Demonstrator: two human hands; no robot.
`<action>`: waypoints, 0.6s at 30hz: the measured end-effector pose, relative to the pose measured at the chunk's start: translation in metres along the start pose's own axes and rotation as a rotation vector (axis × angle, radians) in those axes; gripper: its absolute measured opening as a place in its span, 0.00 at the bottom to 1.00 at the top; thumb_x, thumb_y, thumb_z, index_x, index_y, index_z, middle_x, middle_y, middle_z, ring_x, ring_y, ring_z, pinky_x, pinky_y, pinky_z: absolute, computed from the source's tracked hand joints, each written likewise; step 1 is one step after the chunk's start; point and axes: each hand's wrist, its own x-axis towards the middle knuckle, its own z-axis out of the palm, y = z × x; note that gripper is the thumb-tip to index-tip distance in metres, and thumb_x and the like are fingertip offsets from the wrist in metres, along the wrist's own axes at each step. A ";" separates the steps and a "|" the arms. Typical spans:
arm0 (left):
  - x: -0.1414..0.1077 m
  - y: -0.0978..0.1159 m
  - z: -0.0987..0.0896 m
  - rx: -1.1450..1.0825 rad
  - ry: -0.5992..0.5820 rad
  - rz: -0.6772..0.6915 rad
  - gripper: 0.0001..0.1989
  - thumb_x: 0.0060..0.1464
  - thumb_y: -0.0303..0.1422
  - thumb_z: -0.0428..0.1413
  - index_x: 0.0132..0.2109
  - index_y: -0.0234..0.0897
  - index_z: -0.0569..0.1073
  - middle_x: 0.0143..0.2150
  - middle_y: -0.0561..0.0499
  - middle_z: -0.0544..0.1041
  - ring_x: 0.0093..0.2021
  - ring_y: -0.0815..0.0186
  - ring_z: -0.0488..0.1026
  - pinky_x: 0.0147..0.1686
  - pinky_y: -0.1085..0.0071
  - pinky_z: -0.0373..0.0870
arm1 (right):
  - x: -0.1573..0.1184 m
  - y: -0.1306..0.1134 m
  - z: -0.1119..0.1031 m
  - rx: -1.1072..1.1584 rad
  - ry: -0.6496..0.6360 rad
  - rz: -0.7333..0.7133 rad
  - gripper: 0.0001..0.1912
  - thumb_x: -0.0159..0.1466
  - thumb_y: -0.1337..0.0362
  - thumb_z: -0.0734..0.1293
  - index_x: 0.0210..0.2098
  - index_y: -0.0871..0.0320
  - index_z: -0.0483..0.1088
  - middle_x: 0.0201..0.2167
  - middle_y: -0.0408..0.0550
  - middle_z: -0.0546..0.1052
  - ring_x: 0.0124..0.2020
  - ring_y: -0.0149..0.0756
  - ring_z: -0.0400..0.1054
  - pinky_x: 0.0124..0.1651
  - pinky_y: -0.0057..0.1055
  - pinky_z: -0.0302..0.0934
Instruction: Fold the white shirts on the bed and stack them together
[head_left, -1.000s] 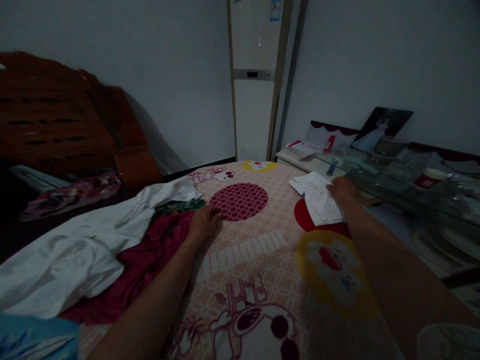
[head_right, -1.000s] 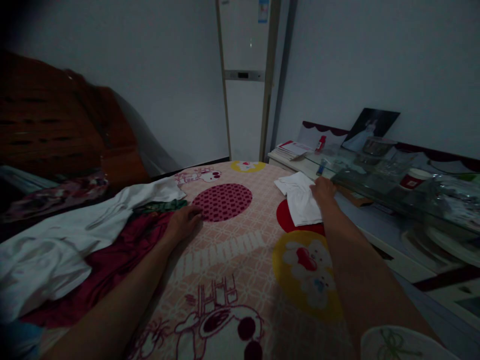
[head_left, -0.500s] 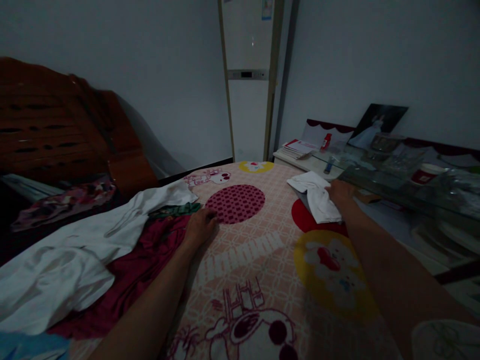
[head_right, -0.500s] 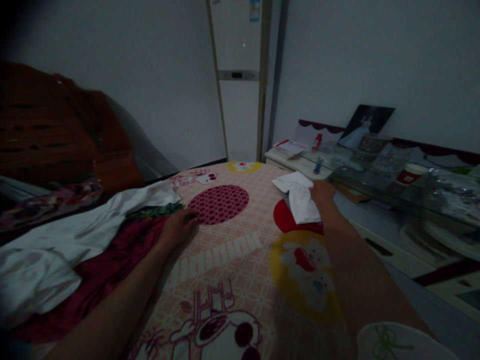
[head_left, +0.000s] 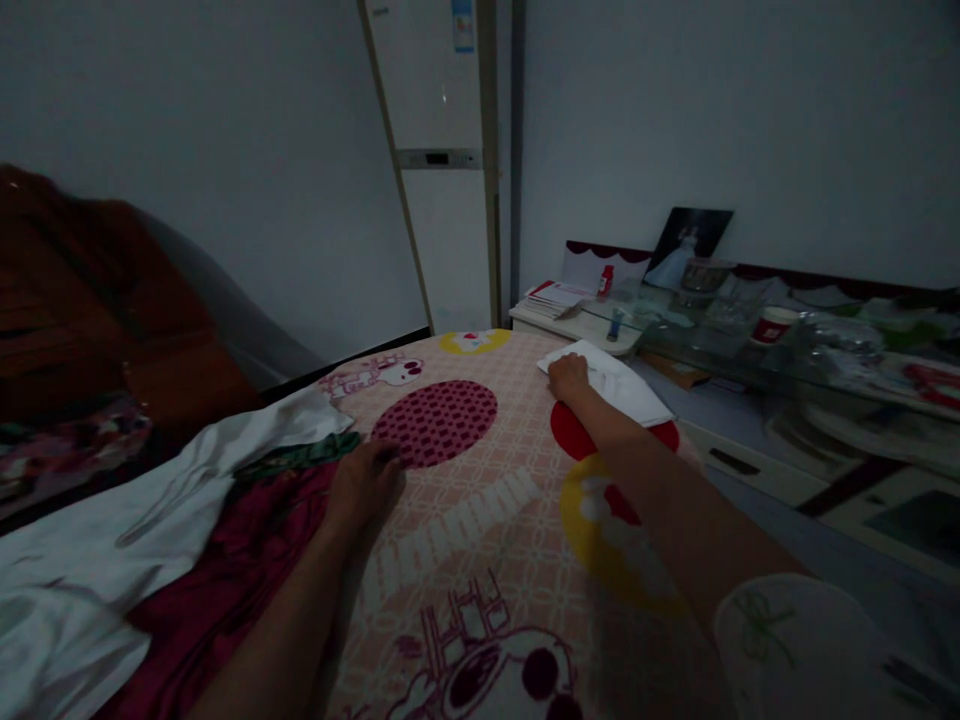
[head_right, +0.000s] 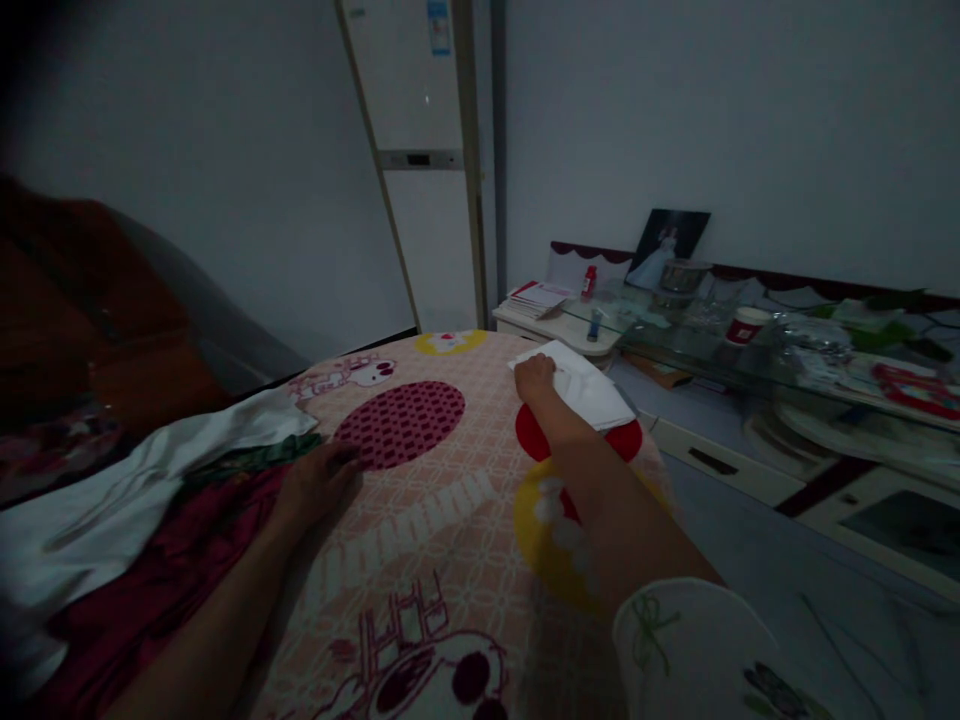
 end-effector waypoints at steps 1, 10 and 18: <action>0.000 -0.001 0.001 -0.004 0.000 0.007 0.16 0.53 0.38 0.52 0.45 0.38 0.77 0.47 0.45 0.81 0.48 0.57 0.77 0.52 0.63 0.71 | 0.001 -0.002 0.002 0.017 0.019 0.017 0.16 0.65 0.67 0.63 0.49 0.69 0.74 0.51 0.71 0.74 0.55 0.58 0.63 0.53 0.49 0.57; 0.003 -0.007 0.003 -0.031 0.005 0.014 0.19 0.51 0.42 0.51 0.44 0.38 0.77 0.46 0.44 0.81 0.47 0.55 0.77 0.51 0.63 0.72 | 0.015 0.010 0.007 0.083 0.075 0.087 0.19 0.68 0.70 0.55 0.50 0.65 0.74 0.51 0.65 0.75 0.53 0.50 0.67 0.51 0.40 0.61; 0.002 -0.005 0.004 -0.018 0.014 0.030 0.18 0.51 0.42 0.50 0.43 0.39 0.76 0.46 0.44 0.81 0.47 0.55 0.77 0.51 0.61 0.72 | 0.031 0.032 -0.001 0.339 0.220 0.502 0.29 0.72 0.62 0.45 0.55 0.67 0.71 0.52 0.67 0.74 0.53 0.51 0.69 0.48 0.38 0.62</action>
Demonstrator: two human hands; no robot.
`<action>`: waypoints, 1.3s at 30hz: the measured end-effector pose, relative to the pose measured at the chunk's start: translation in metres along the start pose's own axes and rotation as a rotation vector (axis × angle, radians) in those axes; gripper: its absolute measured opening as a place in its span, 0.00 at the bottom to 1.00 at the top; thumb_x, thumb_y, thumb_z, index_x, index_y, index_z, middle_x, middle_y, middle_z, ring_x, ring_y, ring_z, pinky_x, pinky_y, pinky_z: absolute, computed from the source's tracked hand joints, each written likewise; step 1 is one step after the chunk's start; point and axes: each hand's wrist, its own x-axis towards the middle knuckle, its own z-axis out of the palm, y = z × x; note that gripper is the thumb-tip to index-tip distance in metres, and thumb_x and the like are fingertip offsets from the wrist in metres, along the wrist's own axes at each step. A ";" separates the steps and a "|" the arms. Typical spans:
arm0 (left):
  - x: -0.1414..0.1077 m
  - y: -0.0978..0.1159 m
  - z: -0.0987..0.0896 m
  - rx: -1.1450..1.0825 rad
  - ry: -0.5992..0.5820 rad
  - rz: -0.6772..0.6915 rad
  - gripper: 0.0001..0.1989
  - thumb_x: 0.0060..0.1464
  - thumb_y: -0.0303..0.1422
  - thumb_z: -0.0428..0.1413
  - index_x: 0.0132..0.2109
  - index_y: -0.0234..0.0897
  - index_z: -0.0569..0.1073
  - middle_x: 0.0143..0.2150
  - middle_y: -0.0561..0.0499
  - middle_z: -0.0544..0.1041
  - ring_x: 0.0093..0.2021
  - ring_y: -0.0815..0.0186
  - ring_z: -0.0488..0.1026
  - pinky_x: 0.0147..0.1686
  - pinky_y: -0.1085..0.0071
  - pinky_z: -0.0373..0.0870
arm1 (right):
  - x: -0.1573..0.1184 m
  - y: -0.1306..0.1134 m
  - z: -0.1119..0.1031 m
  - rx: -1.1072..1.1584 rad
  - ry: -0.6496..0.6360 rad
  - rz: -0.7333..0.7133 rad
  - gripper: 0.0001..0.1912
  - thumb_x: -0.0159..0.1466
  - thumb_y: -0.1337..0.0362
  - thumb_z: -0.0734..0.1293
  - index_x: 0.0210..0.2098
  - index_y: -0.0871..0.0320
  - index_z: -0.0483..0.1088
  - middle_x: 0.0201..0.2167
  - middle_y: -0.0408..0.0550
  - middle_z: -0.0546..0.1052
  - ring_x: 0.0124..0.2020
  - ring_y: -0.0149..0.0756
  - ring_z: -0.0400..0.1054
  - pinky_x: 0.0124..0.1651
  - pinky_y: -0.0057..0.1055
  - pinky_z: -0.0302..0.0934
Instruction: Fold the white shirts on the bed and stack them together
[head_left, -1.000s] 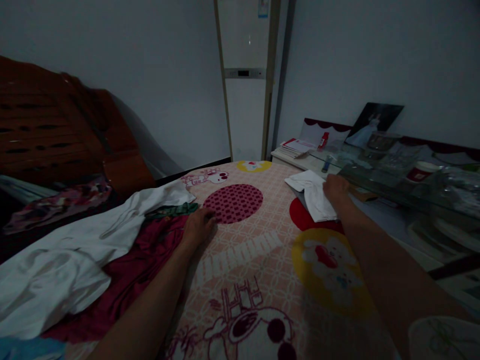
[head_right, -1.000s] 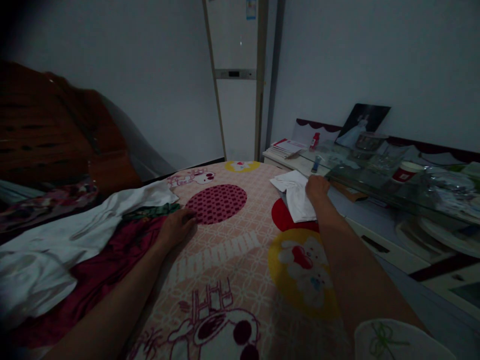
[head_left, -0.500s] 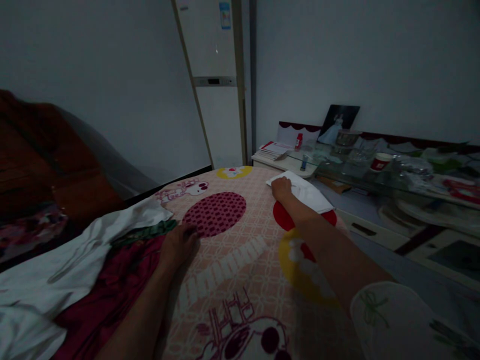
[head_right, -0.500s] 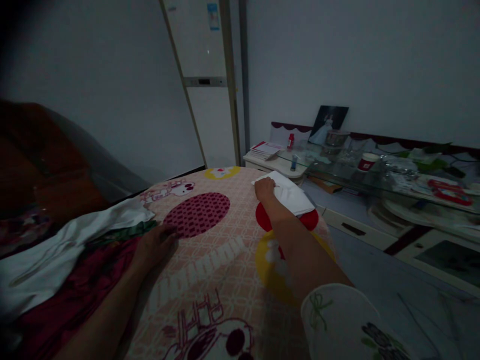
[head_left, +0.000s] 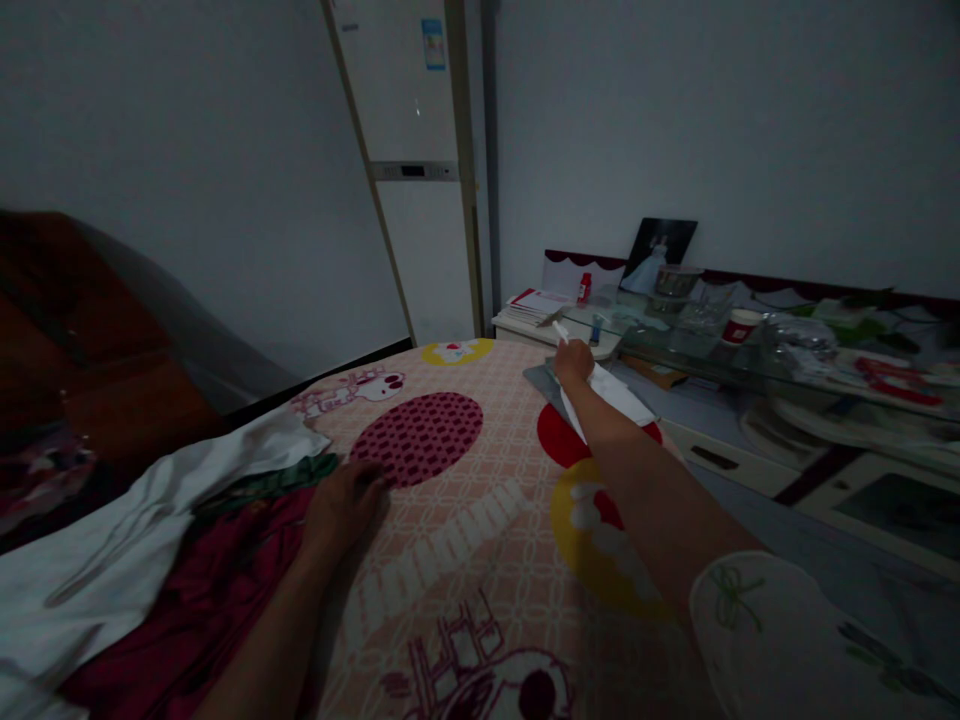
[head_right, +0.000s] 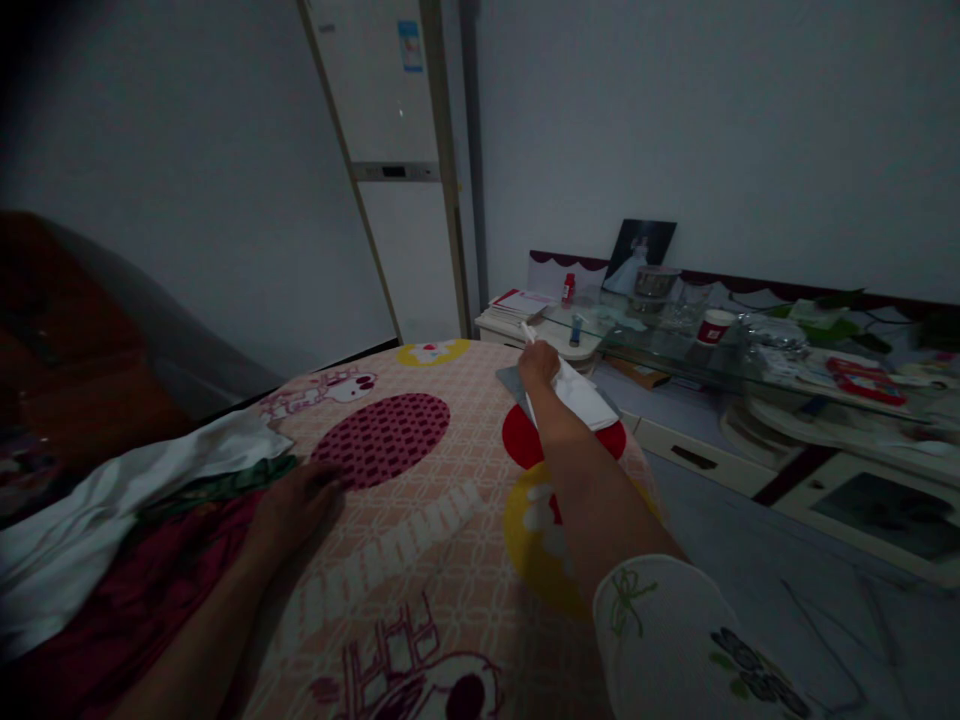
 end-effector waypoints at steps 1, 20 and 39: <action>0.000 0.000 0.000 0.002 0.001 0.004 0.18 0.51 0.42 0.50 0.43 0.39 0.76 0.46 0.44 0.81 0.48 0.55 0.76 0.51 0.62 0.71 | 0.000 0.000 0.002 -0.026 -0.004 -0.045 0.29 0.72 0.62 0.45 0.55 0.67 0.71 0.52 0.68 0.74 0.54 0.52 0.68 0.50 0.40 0.61; 0.004 -0.001 0.000 -0.006 -0.020 0.034 0.17 0.51 0.41 0.51 0.43 0.38 0.77 0.47 0.44 0.81 0.48 0.54 0.77 0.50 0.62 0.72 | -0.043 0.053 -0.014 -0.114 0.016 -0.180 0.25 0.67 0.74 0.51 0.56 0.64 0.70 0.52 0.62 0.75 0.55 0.47 0.66 0.56 0.37 0.56; -0.001 0.011 -0.008 0.047 -0.023 0.025 0.15 0.52 0.37 0.52 0.43 0.39 0.78 0.46 0.46 0.81 0.47 0.57 0.78 0.48 0.67 0.73 | -0.066 0.124 -0.050 0.110 -0.015 0.312 0.23 0.62 0.53 0.68 0.49 0.64 0.74 0.49 0.64 0.77 0.51 0.50 0.72 0.47 0.37 0.67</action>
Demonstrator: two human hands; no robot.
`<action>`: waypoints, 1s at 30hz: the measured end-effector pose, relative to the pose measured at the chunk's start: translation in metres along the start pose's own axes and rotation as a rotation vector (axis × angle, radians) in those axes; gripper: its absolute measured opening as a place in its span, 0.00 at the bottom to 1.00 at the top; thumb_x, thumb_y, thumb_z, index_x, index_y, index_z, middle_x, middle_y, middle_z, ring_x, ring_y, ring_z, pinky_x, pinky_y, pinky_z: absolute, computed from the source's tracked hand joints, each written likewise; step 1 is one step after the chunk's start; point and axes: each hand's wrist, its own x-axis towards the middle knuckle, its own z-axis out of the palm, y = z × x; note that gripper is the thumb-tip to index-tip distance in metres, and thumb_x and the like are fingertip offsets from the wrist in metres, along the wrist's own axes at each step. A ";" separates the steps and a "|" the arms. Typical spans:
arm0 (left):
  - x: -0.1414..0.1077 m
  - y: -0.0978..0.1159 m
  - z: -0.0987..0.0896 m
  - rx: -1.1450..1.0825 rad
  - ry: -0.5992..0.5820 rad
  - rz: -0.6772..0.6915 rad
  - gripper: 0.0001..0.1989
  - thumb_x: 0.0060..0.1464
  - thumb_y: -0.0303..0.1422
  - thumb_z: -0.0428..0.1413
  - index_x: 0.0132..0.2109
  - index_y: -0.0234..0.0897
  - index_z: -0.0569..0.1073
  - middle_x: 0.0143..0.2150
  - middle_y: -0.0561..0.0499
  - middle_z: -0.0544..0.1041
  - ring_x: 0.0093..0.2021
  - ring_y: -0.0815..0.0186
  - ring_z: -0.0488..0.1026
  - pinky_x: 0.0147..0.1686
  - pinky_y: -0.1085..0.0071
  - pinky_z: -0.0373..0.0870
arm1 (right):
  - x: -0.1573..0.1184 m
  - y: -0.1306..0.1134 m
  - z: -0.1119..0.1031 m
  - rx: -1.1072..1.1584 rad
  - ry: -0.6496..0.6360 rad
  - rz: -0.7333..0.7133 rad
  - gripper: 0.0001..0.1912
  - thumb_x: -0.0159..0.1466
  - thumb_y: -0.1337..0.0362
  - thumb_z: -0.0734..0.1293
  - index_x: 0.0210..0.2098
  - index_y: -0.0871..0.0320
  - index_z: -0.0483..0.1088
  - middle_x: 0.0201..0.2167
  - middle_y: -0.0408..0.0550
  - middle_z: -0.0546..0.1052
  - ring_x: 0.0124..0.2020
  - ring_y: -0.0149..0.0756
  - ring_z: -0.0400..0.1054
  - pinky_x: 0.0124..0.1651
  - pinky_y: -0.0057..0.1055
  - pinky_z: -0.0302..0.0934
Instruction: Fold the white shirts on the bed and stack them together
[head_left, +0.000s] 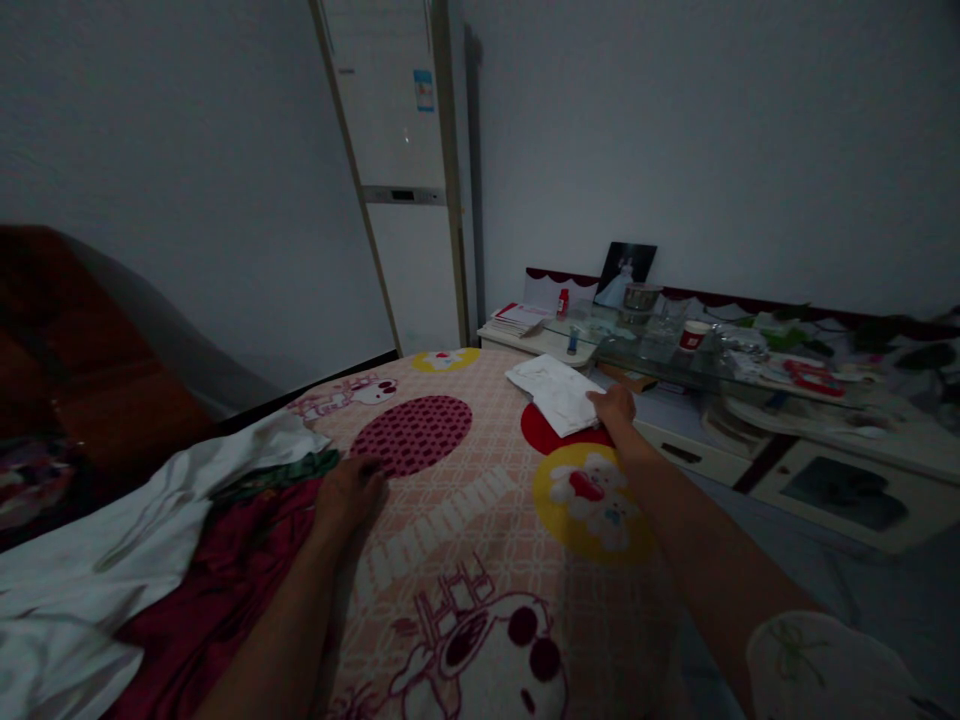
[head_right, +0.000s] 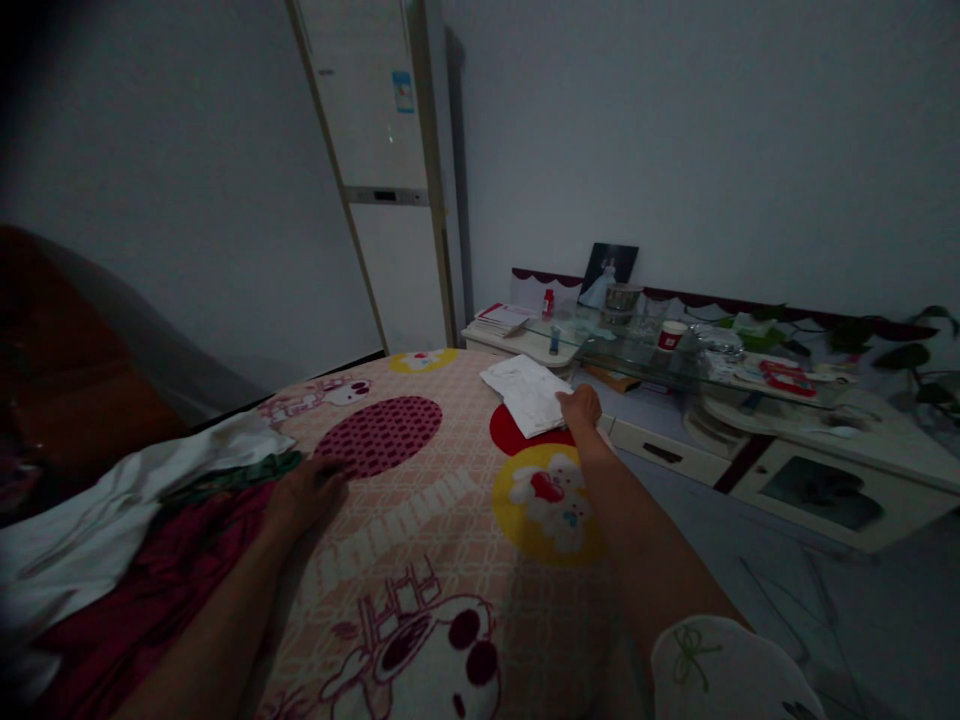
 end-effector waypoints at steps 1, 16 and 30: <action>0.000 0.000 0.000 0.006 -0.005 -0.008 0.15 0.52 0.36 0.52 0.44 0.39 0.78 0.46 0.46 0.81 0.48 0.57 0.77 0.48 0.67 0.73 | 0.002 -0.003 -0.002 0.018 0.019 -0.005 0.22 0.62 0.54 0.69 0.48 0.64 0.74 0.49 0.63 0.77 0.51 0.50 0.72 0.47 0.37 0.67; 0.002 -0.005 0.005 0.012 -0.002 -0.030 0.15 0.53 0.36 0.53 0.46 0.38 0.78 0.47 0.46 0.81 0.48 0.57 0.77 0.49 0.66 0.72 | 0.009 0.012 0.001 -0.279 0.064 -0.253 0.14 0.64 0.67 0.64 0.47 0.67 0.74 0.49 0.66 0.76 0.51 0.50 0.71 0.49 0.38 0.64; 0.002 -0.011 0.012 -0.044 0.022 0.016 0.17 0.52 0.37 0.52 0.45 0.36 0.78 0.47 0.43 0.81 0.48 0.55 0.77 0.51 0.62 0.72 | 0.003 -0.024 0.059 -0.334 -0.225 -0.684 0.34 0.70 0.48 0.54 0.67 0.64 0.56 0.68 0.61 0.58 0.69 0.46 0.50 0.68 0.41 0.46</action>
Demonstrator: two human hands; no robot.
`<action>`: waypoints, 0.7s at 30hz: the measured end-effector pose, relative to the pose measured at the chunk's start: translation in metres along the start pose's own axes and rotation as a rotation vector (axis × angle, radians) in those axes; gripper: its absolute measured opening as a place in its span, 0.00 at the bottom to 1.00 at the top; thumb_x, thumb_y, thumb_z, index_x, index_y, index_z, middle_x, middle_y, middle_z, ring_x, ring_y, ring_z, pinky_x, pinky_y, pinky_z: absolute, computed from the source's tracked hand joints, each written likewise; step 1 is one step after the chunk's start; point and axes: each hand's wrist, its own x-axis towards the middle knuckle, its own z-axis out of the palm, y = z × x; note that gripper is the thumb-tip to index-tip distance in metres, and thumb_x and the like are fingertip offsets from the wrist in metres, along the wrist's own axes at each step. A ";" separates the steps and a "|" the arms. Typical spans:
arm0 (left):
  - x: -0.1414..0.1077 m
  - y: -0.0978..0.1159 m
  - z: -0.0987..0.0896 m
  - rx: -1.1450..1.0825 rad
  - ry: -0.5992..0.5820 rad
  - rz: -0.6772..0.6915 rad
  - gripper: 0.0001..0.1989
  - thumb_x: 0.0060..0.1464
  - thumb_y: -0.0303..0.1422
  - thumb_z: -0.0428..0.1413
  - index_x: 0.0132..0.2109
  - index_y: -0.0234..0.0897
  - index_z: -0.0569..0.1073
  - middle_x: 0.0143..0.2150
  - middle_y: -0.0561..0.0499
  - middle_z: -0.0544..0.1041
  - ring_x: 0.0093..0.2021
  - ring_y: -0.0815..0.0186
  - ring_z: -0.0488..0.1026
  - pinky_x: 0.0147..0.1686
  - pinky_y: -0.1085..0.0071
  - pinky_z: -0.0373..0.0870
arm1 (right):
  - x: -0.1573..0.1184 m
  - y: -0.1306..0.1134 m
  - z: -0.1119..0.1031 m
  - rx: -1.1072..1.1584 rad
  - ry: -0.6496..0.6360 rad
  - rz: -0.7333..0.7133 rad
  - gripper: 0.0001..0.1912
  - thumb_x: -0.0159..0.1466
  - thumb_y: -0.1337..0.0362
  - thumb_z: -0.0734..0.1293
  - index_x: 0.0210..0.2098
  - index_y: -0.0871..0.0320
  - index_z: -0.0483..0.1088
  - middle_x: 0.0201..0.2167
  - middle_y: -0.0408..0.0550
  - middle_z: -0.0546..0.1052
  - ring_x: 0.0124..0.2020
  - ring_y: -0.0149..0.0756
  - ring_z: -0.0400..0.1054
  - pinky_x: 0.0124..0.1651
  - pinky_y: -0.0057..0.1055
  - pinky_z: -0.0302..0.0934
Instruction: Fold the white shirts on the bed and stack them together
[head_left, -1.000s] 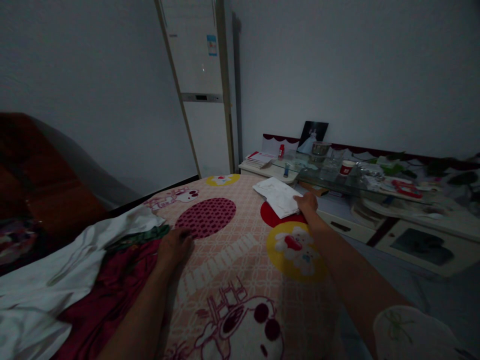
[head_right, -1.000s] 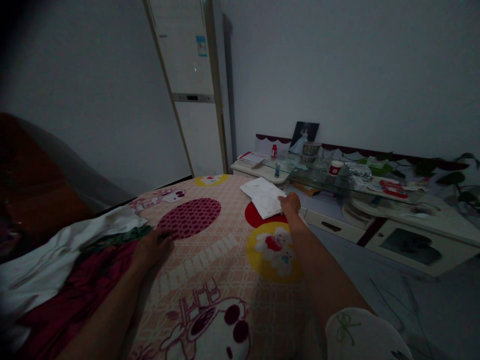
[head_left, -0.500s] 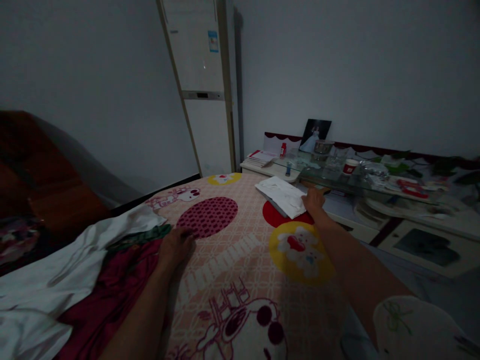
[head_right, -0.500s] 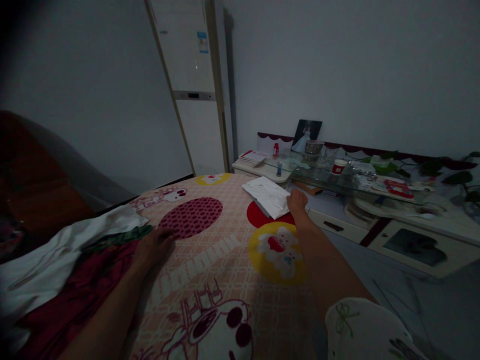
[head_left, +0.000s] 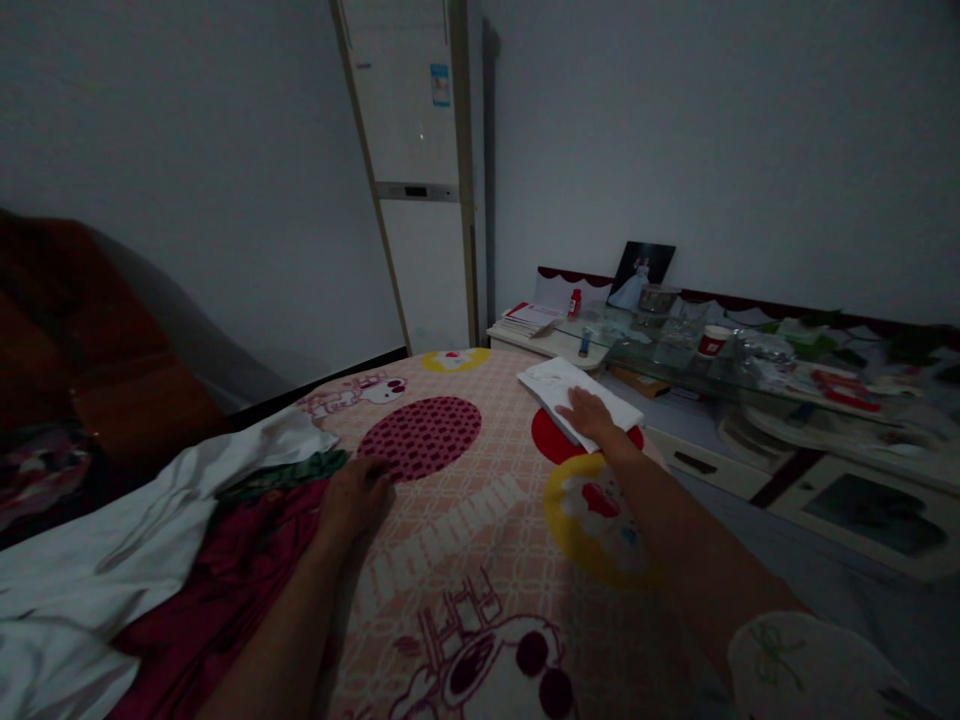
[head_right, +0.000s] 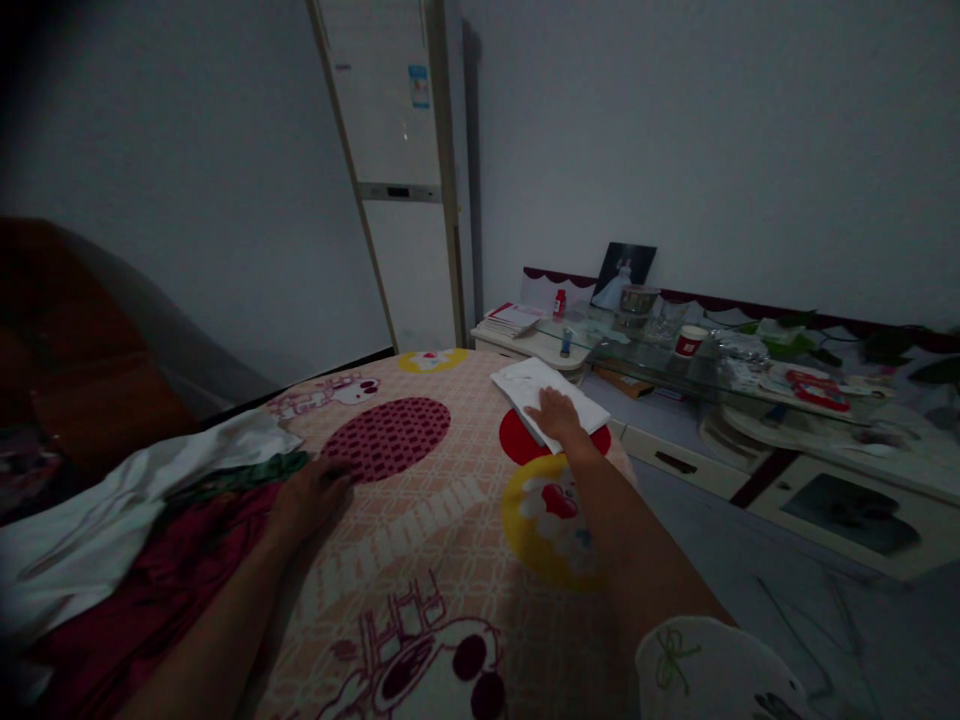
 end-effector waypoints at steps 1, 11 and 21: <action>0.000 0.000 0.000 -0.003 -0.002 0.000 0.17 0.52 0.38 0.52 0.45 0.36 0.78 0.46 0.43 0.81 0.48 0.55 0.77 0.51 0.62 0.72 | -0.001 0.001 0.004 -0.009 -0.004 -0.018 0.34 0.70 0.47 0.54 0.67 0.63 0.56 0.68 0.61 0.57 0.69 0.47 0.50 0.68 0.42 0.46; 0.000 0.000 -0.001 -0.015 0.005 -0.004 0.17 0.51 0.37 0.51 0.44 0.36 0.77 0.47 0.43 0.80 0.48 0.54 0.77 0.51 0.60 0.72 | 0.055 -0.008 -0.031 0.127 0.065 0.054 0.34 0.72 0.51 0.50 0.68 0.69 0.51 0.68 0.64 0.57 0.69 0.45 0.51 0.68 0.38 0.46; 0.002 -0.002 -0.002 -0.003 -0.032 -0.004 0.18 0.52 0.39 0.50 0.45 0.38 0.77 0.48 0.44 0.80 0.49 0.55 0.76 0.51 0.62 0.71 | 0.033 -0.018 -0.003 0.153 0.006 -0.014 0.32 0.72 0.52 0.53 0.70 0.62 0.50 0.70 0.56 0.53 0.70 0.40 0.48 0.69 0.35 0.43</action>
